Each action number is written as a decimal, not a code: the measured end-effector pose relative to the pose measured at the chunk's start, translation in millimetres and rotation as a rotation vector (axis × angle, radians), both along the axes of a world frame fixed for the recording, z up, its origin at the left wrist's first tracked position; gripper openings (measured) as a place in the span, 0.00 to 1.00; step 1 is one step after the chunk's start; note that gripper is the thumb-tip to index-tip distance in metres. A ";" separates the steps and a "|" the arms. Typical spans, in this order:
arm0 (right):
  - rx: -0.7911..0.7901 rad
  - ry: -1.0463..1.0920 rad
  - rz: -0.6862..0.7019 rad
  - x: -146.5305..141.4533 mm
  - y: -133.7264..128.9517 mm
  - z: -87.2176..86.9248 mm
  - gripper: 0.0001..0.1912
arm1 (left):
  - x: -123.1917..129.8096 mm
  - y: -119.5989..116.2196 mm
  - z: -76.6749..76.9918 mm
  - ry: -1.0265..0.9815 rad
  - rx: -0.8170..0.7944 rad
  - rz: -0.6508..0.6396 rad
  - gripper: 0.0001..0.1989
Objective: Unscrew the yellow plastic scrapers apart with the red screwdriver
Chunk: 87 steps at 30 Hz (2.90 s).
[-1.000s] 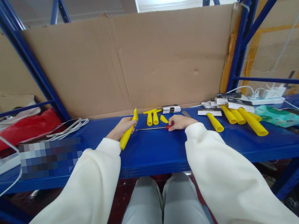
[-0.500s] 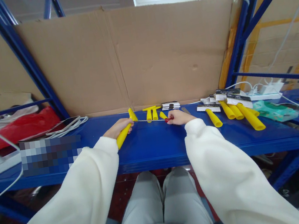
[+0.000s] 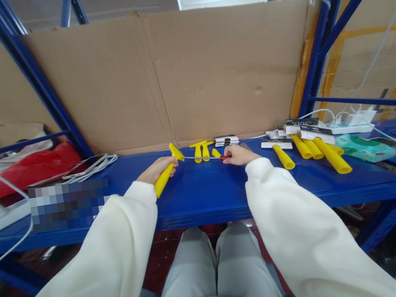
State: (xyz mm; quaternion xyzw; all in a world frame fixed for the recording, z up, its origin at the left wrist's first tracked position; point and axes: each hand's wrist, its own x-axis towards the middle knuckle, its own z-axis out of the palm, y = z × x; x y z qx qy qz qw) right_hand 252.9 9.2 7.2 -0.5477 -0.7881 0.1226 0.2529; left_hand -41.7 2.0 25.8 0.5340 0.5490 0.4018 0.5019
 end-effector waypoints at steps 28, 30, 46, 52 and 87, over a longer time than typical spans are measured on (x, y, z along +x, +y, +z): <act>-0.123 0.130 0.016 -3.9 -3.9 1.0 0.11 | 0.5 0.1 1.7 -0.057 -0.017 0.022 0.11; -0.122 0.123 0.011 -3.9 -3.9 1.3 0.11 | 1.1 -0.9 2.2 -0.059 -0.025 0.025 0.11; -0.018 0.039 0.018 -1.4 0.4 -1.6 0.11 | 3.1 -4.5 4.1 -0.045 -0.022 0.024 0.12; 0.127 -0.131 -0.067 0.2 3.0 -1.3 0.09 | 4.5 -5.1 3.0 -0.017 0.002 0.010 0.15; 0.220 -0.301 -0.292 -1.8 -9.4 12.3 0.06 | 28.1 -8.8 -3.2 -0.230 0.070 -0.027 0.04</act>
